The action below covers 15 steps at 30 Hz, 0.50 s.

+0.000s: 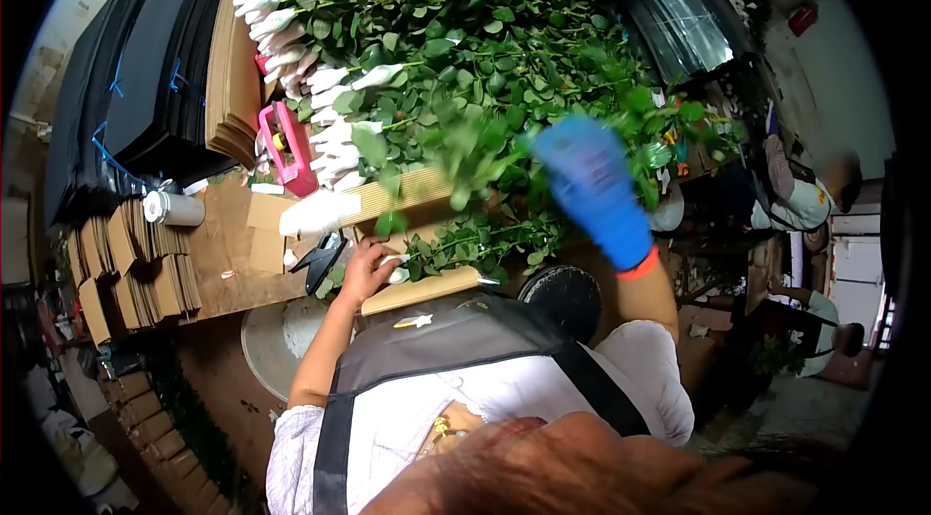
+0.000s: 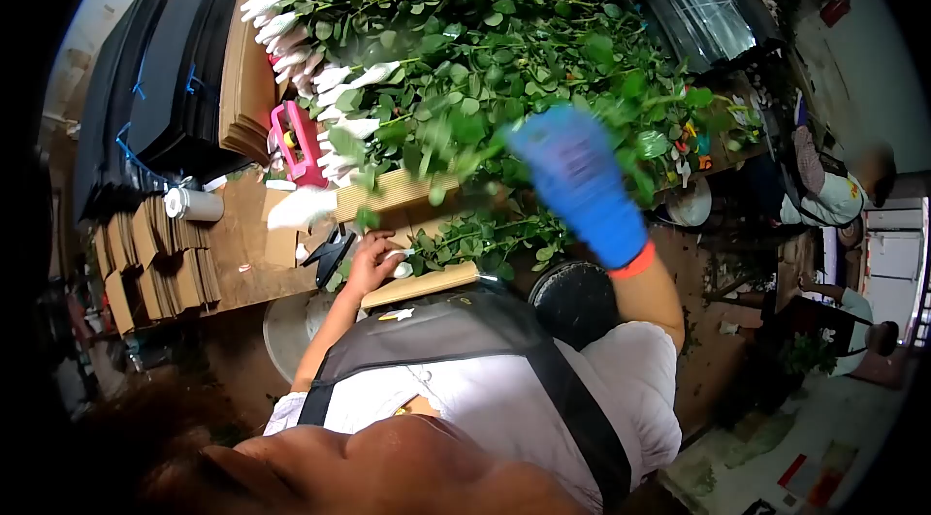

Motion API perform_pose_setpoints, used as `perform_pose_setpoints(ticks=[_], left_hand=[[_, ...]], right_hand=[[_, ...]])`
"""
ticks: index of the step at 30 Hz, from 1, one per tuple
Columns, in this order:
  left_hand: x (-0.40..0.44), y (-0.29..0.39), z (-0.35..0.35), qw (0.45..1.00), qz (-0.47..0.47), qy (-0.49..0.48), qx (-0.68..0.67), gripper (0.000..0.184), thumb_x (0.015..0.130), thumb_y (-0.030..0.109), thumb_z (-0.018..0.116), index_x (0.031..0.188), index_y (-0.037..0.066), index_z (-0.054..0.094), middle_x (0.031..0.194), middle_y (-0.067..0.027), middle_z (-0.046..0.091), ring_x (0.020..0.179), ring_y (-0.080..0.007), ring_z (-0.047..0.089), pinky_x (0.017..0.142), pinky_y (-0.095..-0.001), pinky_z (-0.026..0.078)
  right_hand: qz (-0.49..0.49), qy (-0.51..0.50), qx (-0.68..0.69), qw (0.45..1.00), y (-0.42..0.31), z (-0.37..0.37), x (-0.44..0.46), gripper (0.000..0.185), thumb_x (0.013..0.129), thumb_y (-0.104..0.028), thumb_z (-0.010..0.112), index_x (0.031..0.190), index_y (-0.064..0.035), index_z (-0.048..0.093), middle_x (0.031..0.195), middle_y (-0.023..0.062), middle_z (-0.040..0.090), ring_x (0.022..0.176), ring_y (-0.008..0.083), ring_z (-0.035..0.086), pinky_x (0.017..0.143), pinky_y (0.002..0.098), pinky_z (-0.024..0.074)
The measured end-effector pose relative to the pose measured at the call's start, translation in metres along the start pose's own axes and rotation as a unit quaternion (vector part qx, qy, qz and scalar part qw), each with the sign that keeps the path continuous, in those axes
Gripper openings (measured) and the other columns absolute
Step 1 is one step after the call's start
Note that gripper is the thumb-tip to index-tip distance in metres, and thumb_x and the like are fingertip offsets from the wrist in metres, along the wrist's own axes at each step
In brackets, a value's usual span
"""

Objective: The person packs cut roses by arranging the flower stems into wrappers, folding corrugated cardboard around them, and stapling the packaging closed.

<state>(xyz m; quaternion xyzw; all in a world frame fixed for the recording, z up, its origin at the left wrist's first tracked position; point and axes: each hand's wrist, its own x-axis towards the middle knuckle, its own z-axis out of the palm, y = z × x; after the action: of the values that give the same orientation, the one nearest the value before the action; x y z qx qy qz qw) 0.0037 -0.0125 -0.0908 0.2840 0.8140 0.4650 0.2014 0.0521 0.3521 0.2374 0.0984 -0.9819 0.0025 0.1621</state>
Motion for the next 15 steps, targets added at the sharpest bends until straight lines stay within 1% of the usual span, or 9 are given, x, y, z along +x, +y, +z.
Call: perform_pose_setpoints(ticks=[2,5,6,7,9,10,11,12,15], left_hand=[[-0.002,0.03,-0.011,0.998,-0.036,0.022,0.046,0.056,0.079,0.02,0.081,0.127,0.005,0.055,0.119,-0.019,0.063,0.108,-0.036,0.06,0.091,-0.0413,0.049],[0.0,0.017,-0.003,0.99,-0.076,0.028,-0.116,0.067,0.076,0.019,0.085,0.129,0.005,0.047,0.112,-0.0178,0.067,0.104,-0.0321,0.065,0.088,-0.0414,0.051],[0.0,0.01,0.001,0.992,-0.043,0.062,-0.101,0.071,0.075,0.019,0.087,0.132,0.005,0.046,0.113,-0.0172,0.068,0.101,-0.0319,0.067,0.086,-0.0413,0.052],[0.001,-0.006,0.005,0.99,-0.028,0.041,-0.133,0.082,0.076,0.013,0.087,0.141,0.003,0.037,0.127,-0.0168,0.059,0.106,-0.0201,0.063,0.085,-0.0342,0.054],[0.0,0.001,0.007,0.987,-0.033,0.051,-0.148,0.086,0.077,0.013,0.086,0.146,0.006,0.037,0.127,-0.0164,0.06,0.109,-0.0211,0.063,0.088,-0.0356,0.054],[0.002,0.02,-0.005,0.999,0.009,0.051,-0.013,0.071,0.078,0.013,0.084,0.139,0.005,0.05,0.13,-0.0161,0.059,0.11,-0.025,0.063,0.09,-0.0362,0.054],[0.004,0.034,-0.011,0.998,0.027,0.038,-0.04,0.055,0.077,0.017,0.083,0.128,0.011,0.062,0.119,-0.0145,0.063,0.108,-0.0317,0.061,0.089,-0.0383,0.052],[0.004,0.03,-0.009,0.999,0.013,0.023,-0.031,0.051,0.078,0.018,0.082,0.125,0.011,0.063,0.118,-0.0148,0.062,0.106,-0.0324,0.061,0.089,-0.039,0.051],[0.003,0.028,-0.009,1.0,0.016,0.019,-0.002,0.046,0.08,0.019,0.08,0.124,0.014,0.065,0.112,-0.0152,0.061,0.103,-0.0335,0.059,0.09,-0.0402,0.049]], right_hand=[[0.013,-0.138,0.024,0.99,-0.027,0.038,-0.016,0.018,0.085,-0.009,0.06,0.099,-0.0171,0.066,0.091,0.0082,0.069,0.083,0.0301,0.065,0.075,0.0437,0.0519],[0.066,-0.274,-0.004,0.959,-0.027,0.137,-0.055,0.014,0.086,-0.016,0.062,0.098,-0.0184,0.068,0.09,0.009,0.07,0.087,0.03,0.068,0.075,0.0433,0.0525],[0.075,-0.315,-0.012,0.946,-0.019,0.172,-0.069,0.015,0.085,-0.018,0.063,0.099,-0.0192,0.069,0.09,0.0089,0.069,0.087,0.0303,0.067,0.075,0.0429,0.0518],[0.086,-0.353,-0.02,0.932,-0.011,0.205,-0.083,0.017,0.084,-0.02,0.064,0.1,-0.02,0.07,0.089,0.0089,0.069,0.087,0.0305,0.066,0.076,0.0425,0.0511],[0.075,-0.378,-0.022,0.922,-0.001,0.238,-0.1,0.018,0.084,-0.022,0.064,0.1,-0.0214,0.071,0.088,0.0092,0.068,0.087,0.0307,0.066,0.076,0.0428,0.0509],[0.05,-0.367,-0.017,0.929,-0.001,0.244,-0.104,0.017,0.084,-0.021,0.064,0.099,-0.0221,0.072,0.088,0.0096,0.069,0.087,0.0306,0.067,0.076,0.0434,0.0514],[0.024,-0.354,-0.012,0.935,0.003,0.248,-0.109,0.017,0.084,-0.021,0.064,0.099,-0.0227,0.073,0.088,0.01,0.069,0.087,0.0306,0.067,0.075,0.044,0.0519],[0.005,-0.316,0.021,0.948,0.004,0.235,-0.107,0.017,0.086,-0.023,0.064,0.099,-0.0242,0.074,0.089,0.01,0.07,0.086,0.0309,0.068,0.077,0.0449,0.0531],[0.192,-0.338,0.095,0.917,0.006,0.156,-0.04,0.019,0.086,-0.029,0.065,0.102,-0.0207,0.072,0.096,0.0084,0.071,0.089,0.0291,0.068,0.077,0.044,0.0528]])
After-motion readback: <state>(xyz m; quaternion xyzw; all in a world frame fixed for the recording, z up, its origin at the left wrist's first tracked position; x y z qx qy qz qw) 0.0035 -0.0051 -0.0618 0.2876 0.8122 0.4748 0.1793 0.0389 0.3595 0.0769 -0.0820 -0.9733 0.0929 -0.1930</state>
